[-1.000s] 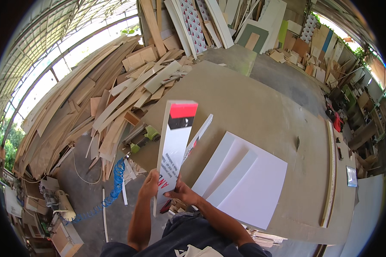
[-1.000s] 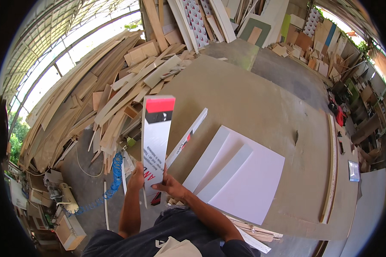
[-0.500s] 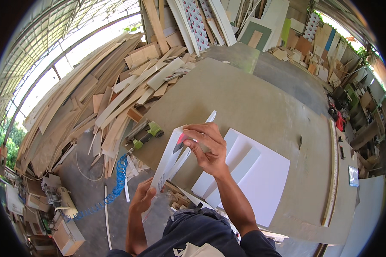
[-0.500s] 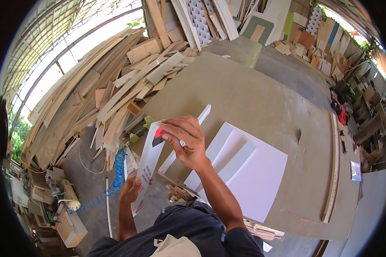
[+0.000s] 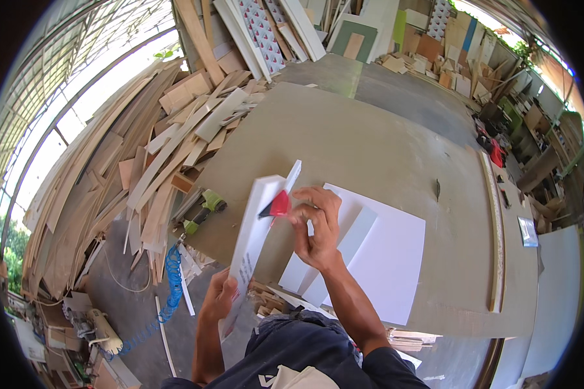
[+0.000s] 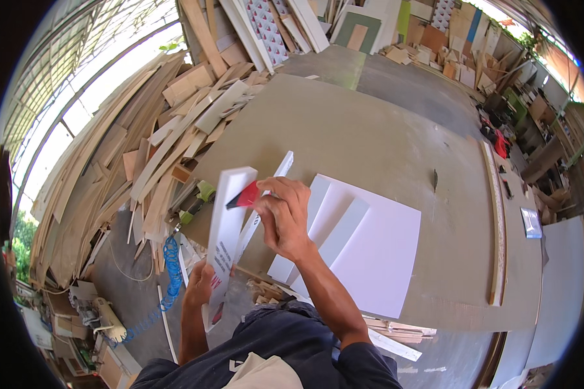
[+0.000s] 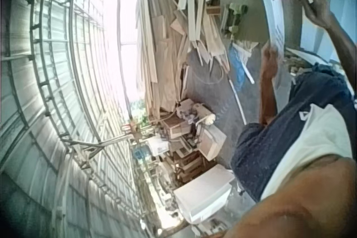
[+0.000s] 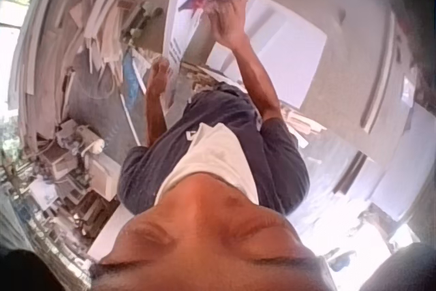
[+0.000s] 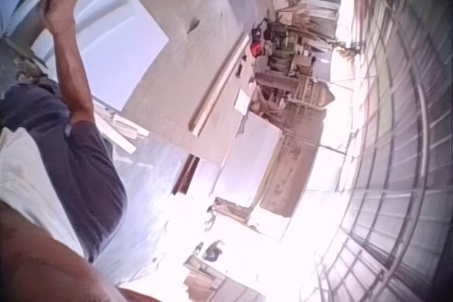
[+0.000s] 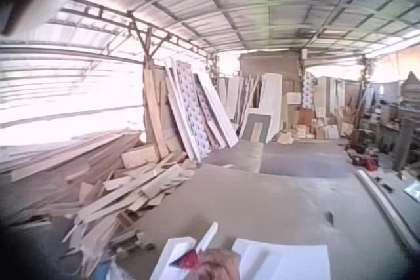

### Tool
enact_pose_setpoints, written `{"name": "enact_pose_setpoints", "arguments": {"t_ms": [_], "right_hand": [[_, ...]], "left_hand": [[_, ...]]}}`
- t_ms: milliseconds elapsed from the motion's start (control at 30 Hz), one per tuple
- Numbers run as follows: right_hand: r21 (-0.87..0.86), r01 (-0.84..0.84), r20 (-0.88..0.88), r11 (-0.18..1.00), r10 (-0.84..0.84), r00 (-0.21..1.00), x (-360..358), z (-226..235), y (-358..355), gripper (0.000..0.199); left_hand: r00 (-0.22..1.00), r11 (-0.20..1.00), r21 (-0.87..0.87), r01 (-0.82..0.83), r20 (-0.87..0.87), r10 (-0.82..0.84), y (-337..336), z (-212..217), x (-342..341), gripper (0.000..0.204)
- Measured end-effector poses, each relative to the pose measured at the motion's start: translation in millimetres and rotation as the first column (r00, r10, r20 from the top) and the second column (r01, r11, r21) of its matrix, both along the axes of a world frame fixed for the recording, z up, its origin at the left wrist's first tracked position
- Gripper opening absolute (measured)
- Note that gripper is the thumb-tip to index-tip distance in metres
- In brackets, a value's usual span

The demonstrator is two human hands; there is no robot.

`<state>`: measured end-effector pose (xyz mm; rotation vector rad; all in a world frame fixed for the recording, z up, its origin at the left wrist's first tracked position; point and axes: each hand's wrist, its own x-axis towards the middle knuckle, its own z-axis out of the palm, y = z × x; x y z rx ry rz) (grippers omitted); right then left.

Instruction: The person assembles a white drawer unit by hand, placing a rectangular panel on a workbench and positioning side pieces against it. They then use a pneumatic nail gun to fasten the side pieces to the panel, securing the structure.

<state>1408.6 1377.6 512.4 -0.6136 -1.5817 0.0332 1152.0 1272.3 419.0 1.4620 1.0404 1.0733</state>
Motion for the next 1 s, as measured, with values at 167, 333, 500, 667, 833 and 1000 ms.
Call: {"name": "enact_pose_setpoints", "arguments": {"t_ms": [167,333,500,667,833,1000], "right_hand": [[-0.208,-0.718,-0.539,0.664,0.535,0.651,22,-27,-37,0.002],[-0.120,-0.912,-0.862,0.392,0.415,0.292,58,-82,-76,0.013],[-0.745,-0.474,-0.506,0.470,0.065,0.860,123,-118,-146,0.013],[-0.868,0.219,0.295,0.445,0.107,0.950,158,-85,-211,0.024],[-0.822,0.420,0.411,0.384,-0.108,0.905,188,-112,-278,0.013],[-0.882,0.427,0.308,0.198,-0.443,0.842,236,-134,-345,0.013]], "left_hand": [[0.964,0.965,-0.237,-0.114,0.207,0.165,35,11,13,0.076],[0.910,0.938,-0.097,-0.334,0.224,0.347,83,24,29,0.082],[0.878,0.961,-0.087,-0.263,0.391,0.276,110,37,41,0.087],[0.801,0.965,-0.126,-0.230,0.539,0.261,122,46,55,0.083],[0.756,0.974,-0.130,-0.184,0.615,0.225,138,52,68,0.088],[0.709,0.965,-0.112,-0.239,0.658,0.252,153,59,76,0.089]]}}
